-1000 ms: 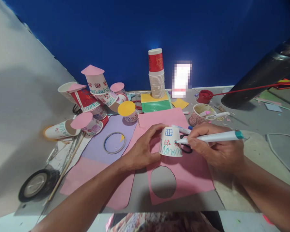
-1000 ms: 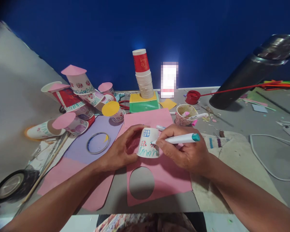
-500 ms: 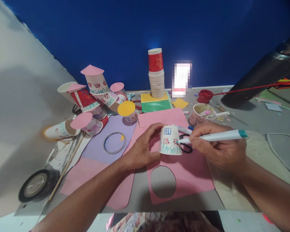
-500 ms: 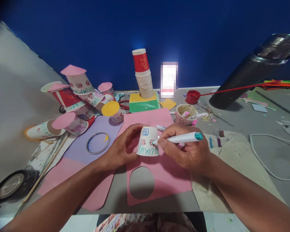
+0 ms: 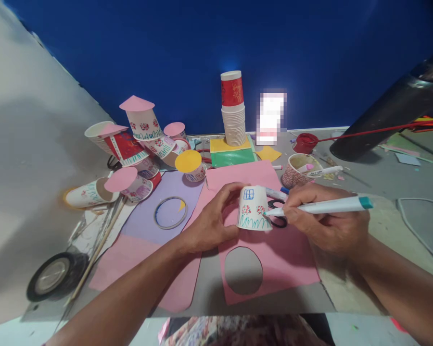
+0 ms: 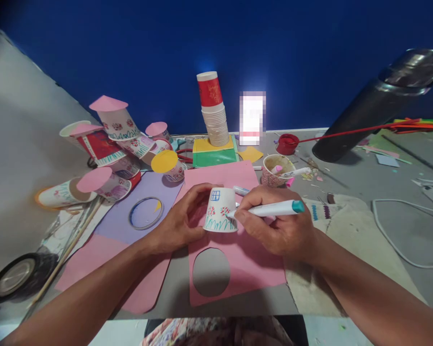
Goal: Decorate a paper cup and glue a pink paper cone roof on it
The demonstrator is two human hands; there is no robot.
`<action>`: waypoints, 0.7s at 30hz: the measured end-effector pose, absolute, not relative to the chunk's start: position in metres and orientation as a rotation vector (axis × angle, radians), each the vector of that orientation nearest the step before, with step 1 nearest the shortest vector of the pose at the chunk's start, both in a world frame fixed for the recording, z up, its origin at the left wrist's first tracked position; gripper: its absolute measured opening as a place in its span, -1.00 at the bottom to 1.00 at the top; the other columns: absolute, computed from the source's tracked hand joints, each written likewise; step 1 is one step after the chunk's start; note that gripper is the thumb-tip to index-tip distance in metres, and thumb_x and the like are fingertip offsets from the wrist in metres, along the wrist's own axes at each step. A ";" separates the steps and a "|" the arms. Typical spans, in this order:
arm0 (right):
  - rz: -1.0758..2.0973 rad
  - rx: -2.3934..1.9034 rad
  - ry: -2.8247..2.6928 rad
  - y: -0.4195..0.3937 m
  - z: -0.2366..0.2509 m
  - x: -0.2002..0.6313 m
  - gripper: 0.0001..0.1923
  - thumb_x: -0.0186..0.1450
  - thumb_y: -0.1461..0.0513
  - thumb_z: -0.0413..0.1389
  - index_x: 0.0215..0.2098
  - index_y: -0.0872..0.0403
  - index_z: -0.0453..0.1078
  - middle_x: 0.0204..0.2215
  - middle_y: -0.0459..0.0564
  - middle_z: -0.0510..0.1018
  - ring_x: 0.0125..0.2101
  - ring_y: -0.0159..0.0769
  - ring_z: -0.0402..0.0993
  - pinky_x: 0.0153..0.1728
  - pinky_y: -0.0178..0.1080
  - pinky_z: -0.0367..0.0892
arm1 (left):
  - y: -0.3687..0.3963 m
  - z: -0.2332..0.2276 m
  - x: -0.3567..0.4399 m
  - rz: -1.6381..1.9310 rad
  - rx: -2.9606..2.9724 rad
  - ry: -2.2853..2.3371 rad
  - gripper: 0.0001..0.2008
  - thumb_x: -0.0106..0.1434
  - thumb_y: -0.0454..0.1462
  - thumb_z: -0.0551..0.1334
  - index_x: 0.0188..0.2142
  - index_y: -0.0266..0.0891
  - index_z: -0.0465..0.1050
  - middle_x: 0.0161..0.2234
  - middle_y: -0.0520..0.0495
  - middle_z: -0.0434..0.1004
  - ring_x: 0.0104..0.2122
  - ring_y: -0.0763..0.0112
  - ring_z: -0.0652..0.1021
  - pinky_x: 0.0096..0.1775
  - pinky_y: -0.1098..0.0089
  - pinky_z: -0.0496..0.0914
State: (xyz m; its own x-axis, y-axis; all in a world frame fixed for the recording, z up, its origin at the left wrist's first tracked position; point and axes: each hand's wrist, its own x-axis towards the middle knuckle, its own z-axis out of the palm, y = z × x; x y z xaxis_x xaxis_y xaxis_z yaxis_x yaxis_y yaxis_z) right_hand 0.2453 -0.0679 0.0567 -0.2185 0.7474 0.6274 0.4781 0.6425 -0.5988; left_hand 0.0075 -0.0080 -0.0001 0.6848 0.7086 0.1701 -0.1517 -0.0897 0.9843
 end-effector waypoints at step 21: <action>0.346 -1.025 -1.863 -0.068 0.056 0.247 -0.86 0.36 0.31 0.19 -0.36 -0.02 0.48 -0.55 -0.16 0.59 -0.64 -0.39 0.44 -0.62 -0.30 0.29 | -0.008 0.000 0.008 0.778 1.492 0.491 -0.18 -0.03 -0.59 0.26 0.22 -0.05 0.29 0.32 -0.15 0.34 0.41 0.04 0.32 0.44 0.00 0.16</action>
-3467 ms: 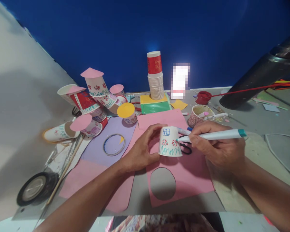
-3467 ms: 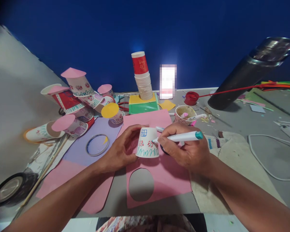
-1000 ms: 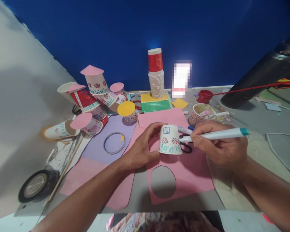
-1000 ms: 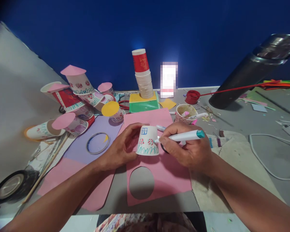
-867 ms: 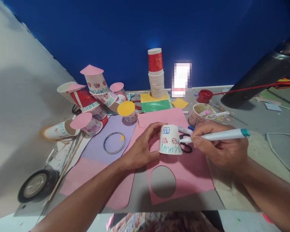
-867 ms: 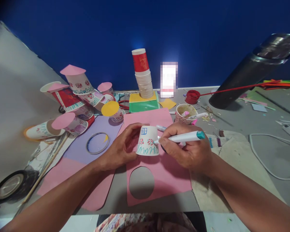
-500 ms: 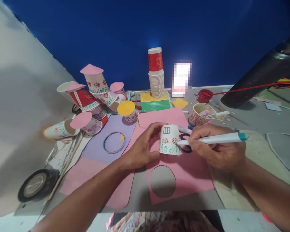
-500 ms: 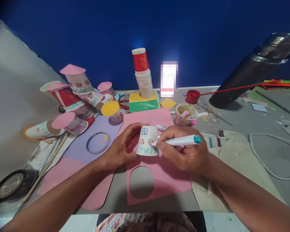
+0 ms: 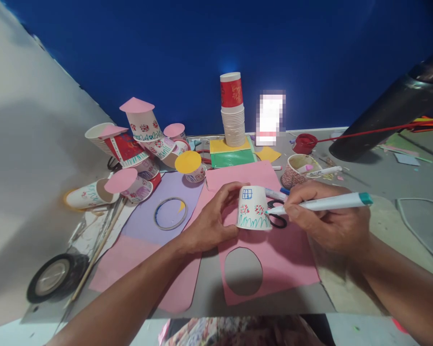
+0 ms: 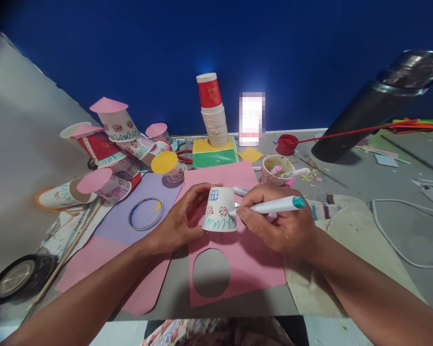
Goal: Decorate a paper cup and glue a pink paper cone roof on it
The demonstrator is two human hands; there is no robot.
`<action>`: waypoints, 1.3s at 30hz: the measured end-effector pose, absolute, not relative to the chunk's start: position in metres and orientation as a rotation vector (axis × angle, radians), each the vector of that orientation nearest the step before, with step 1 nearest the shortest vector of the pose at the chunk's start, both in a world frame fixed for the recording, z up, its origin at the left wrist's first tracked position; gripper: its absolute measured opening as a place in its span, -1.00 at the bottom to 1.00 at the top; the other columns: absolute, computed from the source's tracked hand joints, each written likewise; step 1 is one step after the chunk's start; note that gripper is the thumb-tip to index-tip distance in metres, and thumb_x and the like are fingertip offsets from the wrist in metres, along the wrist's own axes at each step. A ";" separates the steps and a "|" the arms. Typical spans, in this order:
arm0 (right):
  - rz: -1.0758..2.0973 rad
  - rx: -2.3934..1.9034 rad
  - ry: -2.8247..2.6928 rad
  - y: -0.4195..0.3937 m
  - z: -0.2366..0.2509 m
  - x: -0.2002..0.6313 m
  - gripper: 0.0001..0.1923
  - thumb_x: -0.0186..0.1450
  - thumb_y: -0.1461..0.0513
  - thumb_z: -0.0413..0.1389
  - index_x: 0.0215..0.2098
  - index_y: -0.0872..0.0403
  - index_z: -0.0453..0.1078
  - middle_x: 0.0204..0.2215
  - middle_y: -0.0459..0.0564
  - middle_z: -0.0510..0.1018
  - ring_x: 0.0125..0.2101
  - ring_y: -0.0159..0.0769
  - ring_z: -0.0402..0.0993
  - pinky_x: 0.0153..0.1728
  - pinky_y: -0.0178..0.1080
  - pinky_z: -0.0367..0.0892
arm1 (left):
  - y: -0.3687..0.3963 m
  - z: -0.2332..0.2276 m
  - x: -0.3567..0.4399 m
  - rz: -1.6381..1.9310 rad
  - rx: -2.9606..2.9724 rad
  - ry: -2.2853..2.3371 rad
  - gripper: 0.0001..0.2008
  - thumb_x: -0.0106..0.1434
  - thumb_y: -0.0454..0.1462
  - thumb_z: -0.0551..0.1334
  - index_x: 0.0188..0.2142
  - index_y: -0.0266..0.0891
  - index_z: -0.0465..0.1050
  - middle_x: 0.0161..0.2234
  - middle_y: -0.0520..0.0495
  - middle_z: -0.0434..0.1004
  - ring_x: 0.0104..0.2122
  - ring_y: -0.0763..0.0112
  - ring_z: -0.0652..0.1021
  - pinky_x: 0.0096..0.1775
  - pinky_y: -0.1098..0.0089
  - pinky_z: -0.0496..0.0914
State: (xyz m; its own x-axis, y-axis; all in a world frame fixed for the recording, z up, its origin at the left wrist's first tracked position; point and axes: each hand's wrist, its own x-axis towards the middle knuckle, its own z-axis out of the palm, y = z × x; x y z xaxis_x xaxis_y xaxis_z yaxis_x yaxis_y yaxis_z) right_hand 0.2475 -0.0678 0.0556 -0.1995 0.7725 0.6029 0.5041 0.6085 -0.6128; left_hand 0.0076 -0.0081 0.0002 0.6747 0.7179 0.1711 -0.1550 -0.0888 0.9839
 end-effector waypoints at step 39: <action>0.411 -1.027 -1.872 -0.068 0.057 0.247 -0.86 0.34 0.31 0.20 -0.38 0.00 0.48 -0.56 -0.10 0.63 -0.62 -0.35 0.49 -0.61 -0.30 0.31 | -0.009 0.003 0.008 0.777 1.488 0.512 -0.20 -0.03 -0.56 0.28 0.21 -0.06 0.30 0.35 -0.18 0.35 0.40 0.01 0.34 0.43 -0.02 0.18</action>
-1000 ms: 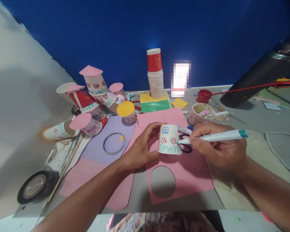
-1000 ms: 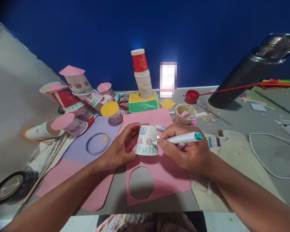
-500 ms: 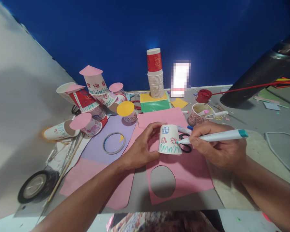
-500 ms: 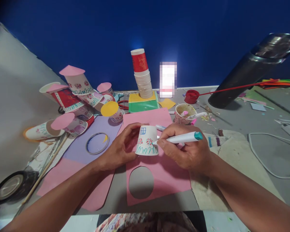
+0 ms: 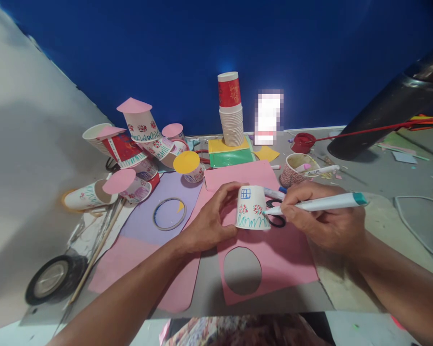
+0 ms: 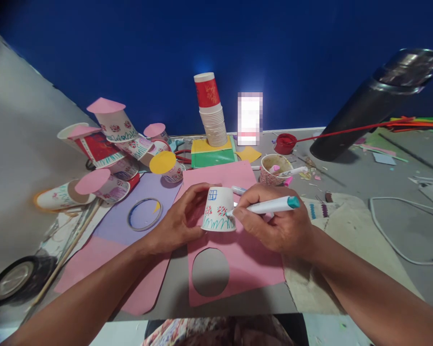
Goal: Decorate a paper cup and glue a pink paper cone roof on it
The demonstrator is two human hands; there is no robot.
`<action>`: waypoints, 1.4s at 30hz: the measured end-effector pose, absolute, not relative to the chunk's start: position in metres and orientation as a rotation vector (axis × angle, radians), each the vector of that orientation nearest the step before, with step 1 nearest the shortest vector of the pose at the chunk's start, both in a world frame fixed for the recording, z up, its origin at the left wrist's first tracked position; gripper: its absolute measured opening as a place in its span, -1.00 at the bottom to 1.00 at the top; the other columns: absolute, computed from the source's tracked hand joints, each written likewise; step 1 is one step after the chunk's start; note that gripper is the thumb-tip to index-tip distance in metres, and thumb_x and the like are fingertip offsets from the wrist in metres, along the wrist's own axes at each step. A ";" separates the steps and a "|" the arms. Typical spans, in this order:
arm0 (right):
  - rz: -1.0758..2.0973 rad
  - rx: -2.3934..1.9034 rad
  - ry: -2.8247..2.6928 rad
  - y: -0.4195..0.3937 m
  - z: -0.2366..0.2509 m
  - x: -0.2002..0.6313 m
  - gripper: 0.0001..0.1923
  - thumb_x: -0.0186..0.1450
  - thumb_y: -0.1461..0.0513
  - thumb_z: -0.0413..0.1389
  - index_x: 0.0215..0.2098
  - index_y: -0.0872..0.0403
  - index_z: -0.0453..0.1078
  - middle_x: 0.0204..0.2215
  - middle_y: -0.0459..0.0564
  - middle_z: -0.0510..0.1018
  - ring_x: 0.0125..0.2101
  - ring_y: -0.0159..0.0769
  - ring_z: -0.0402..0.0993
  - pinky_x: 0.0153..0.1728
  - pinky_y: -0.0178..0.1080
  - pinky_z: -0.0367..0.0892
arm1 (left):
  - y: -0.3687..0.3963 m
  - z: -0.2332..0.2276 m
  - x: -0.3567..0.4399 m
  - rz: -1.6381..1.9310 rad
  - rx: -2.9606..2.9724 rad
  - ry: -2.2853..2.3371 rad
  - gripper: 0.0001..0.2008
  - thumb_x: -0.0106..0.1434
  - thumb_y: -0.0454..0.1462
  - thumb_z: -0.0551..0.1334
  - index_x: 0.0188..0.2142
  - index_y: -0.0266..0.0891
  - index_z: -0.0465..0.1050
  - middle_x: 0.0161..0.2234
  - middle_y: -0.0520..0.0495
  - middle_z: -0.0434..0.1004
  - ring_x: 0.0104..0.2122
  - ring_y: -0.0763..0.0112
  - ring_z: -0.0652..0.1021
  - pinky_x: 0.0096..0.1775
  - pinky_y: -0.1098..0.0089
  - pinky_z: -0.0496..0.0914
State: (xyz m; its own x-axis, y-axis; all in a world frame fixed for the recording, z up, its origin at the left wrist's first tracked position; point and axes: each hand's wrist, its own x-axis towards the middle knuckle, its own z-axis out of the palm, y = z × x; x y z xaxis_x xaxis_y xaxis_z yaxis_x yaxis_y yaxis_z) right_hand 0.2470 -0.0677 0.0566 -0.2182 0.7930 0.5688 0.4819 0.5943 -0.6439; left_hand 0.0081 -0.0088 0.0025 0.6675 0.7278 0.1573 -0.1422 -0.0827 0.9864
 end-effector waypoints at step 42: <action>0.313 -1.050 -1.860 -0.066 0.058 0.248 -0.88 0.33 0.32 0.20 -0.37 0.00 0.48 -0.57 -0.13 0.60 -0.64 -0.39 0.44 -0.62 -0.33 0.29 | -0.007 -0.002 0.007 0.766 1.449 0.464 -0.17 0.02 -0.60 0.31 0.24 -0.03 0.29 0.37 -0.16 0.32 0.43 0.07 0.30 0.44 0.01 0.16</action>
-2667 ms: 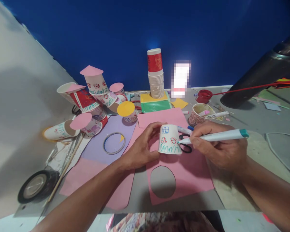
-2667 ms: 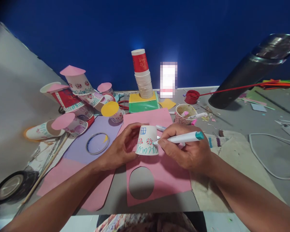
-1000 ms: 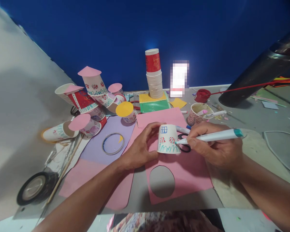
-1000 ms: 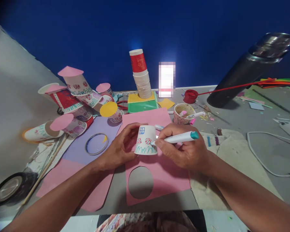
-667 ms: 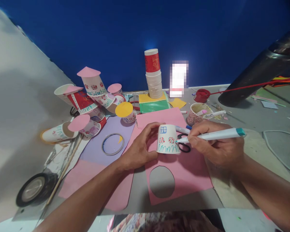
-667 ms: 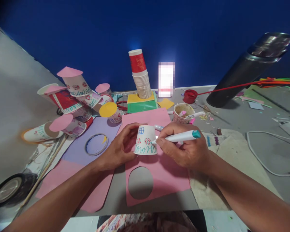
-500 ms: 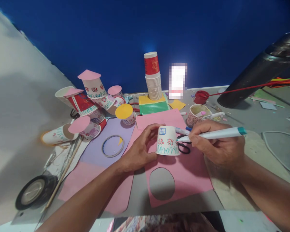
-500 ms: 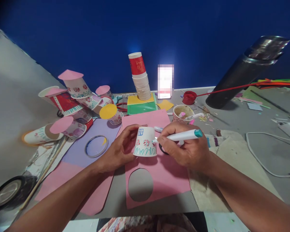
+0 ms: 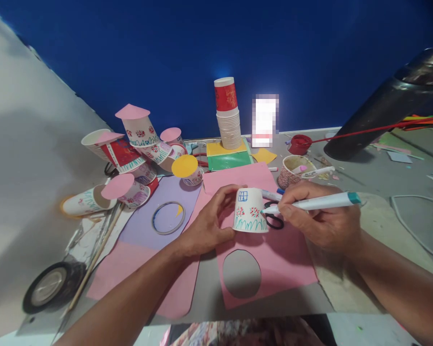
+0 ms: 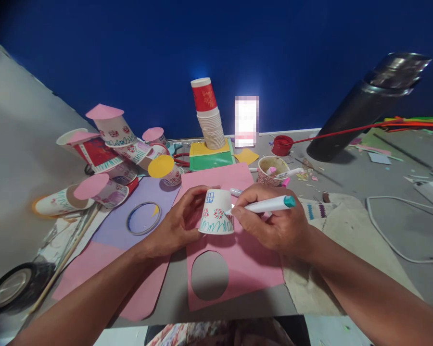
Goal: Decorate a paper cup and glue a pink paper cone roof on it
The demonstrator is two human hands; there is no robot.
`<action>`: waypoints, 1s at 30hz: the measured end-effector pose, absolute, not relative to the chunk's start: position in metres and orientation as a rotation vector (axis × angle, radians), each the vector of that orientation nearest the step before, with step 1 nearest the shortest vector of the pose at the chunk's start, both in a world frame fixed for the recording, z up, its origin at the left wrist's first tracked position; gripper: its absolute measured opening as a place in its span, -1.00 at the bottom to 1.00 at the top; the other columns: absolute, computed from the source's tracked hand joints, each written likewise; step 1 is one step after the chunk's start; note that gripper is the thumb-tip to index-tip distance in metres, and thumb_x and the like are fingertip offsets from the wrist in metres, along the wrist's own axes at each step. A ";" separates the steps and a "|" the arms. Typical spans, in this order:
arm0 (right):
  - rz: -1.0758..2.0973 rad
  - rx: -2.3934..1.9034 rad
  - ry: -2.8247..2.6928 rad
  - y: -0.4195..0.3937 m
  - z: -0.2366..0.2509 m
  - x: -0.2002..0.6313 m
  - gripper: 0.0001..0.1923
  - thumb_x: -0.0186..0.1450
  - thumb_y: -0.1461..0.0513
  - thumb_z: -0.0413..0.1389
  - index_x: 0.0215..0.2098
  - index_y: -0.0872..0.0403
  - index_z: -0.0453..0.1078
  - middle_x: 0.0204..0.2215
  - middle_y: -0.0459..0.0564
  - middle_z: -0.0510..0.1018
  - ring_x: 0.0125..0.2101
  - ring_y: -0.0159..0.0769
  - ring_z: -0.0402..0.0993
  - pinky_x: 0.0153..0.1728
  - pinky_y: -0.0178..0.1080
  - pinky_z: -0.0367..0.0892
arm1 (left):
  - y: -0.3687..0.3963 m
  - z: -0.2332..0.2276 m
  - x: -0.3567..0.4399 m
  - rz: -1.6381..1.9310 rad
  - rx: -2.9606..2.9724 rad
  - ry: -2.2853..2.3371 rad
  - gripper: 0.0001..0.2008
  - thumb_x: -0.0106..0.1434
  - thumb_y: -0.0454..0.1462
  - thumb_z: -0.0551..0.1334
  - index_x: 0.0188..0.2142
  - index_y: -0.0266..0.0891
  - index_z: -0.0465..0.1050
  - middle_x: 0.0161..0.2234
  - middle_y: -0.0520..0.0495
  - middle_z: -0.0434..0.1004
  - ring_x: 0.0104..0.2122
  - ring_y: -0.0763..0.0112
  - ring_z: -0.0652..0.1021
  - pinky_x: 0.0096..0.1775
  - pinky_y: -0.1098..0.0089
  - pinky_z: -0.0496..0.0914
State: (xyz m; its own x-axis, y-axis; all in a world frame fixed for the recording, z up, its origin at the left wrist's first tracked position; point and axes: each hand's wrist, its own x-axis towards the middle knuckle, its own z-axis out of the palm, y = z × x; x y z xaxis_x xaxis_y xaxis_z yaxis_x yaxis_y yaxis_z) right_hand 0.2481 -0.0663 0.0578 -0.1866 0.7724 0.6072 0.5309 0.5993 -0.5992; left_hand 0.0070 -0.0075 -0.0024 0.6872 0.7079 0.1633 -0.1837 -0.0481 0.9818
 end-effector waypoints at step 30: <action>0.312 -1.024 -1.869 -0.067 0.056 0.249 -0.89 0.36 0.31 0.21 -0.34 0.01 0.48 -0.53 -0.13 0.63 -0.58 -0.34 0.53 -0.57 -0.30 0.36 | -0.007 -0.004 0.007 0.780 1.420 0.473 -0.20 0.04 -0.55 0.38 0.23 -0.03 0.29 0.34 -0.15 0.34 0.42 0.04 0.31 0.44 0.01 0.16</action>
